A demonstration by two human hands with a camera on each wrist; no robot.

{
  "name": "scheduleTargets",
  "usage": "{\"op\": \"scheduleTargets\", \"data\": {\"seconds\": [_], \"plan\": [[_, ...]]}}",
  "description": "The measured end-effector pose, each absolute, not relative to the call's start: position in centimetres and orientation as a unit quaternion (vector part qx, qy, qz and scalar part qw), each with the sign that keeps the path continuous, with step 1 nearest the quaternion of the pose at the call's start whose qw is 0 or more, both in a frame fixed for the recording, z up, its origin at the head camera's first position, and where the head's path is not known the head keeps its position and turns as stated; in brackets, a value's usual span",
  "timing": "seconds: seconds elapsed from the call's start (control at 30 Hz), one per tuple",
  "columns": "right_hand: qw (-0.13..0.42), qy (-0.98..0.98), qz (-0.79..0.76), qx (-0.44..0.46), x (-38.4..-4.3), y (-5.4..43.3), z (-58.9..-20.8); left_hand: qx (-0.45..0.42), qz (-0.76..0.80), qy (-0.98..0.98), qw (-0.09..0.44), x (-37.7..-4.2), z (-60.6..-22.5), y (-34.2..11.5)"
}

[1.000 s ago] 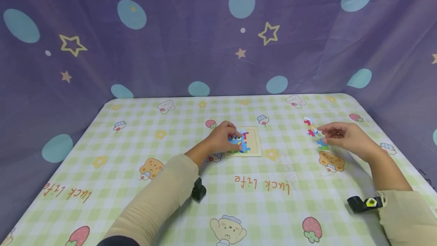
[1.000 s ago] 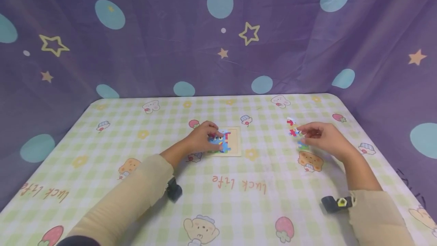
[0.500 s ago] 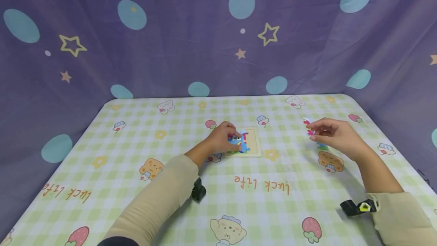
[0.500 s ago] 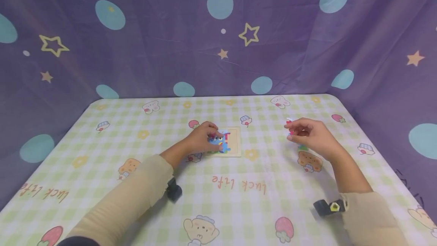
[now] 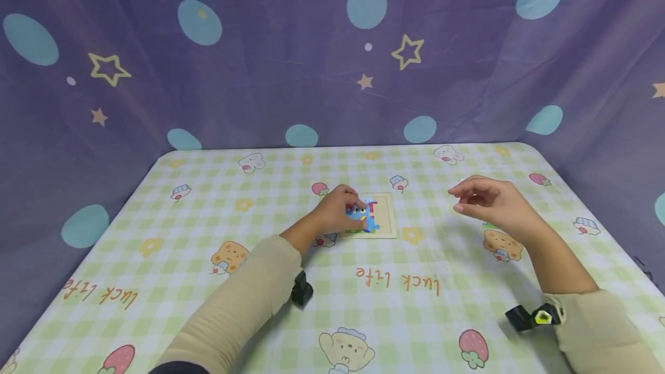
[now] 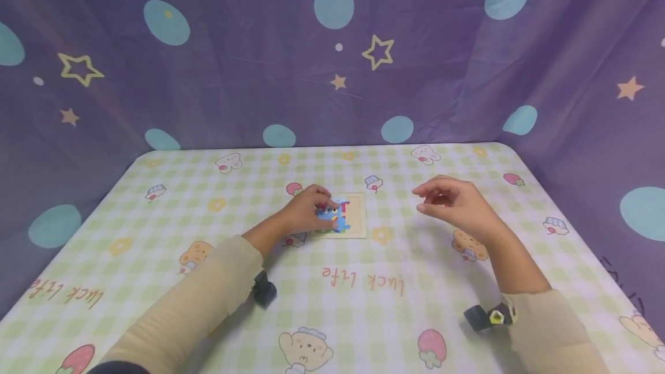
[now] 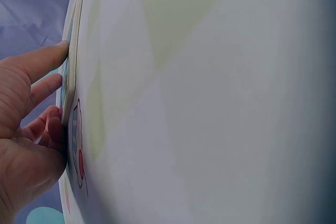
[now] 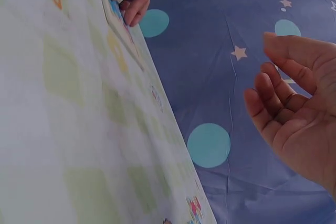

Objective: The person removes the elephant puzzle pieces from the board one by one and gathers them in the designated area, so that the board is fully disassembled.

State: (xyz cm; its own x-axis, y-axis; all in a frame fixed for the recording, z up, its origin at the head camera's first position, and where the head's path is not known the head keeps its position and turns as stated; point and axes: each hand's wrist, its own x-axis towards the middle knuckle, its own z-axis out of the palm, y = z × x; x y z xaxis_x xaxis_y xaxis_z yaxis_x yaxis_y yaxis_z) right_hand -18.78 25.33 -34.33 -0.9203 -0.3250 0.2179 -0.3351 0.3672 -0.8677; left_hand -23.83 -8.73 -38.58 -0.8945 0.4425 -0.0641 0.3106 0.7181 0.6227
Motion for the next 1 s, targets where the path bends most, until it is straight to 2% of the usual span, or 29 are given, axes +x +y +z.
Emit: {"op": "scheduleTargets", "data": {"seconds": [0.73, 1.0], "plan": [[-0.052, -0.782, 0.565, 0.256, -21.0, 21.0, -34.6, 0.216, 0.322, 0.917, 0.092, -23.6, -38.4, -8.8], [-0.080, -0.797, 0.545, 0.247, -21.9, 19.2, -34.6, 0.218, 0.315, 0.920, 0.087, -23.8, -38.5, -8.9]]}}
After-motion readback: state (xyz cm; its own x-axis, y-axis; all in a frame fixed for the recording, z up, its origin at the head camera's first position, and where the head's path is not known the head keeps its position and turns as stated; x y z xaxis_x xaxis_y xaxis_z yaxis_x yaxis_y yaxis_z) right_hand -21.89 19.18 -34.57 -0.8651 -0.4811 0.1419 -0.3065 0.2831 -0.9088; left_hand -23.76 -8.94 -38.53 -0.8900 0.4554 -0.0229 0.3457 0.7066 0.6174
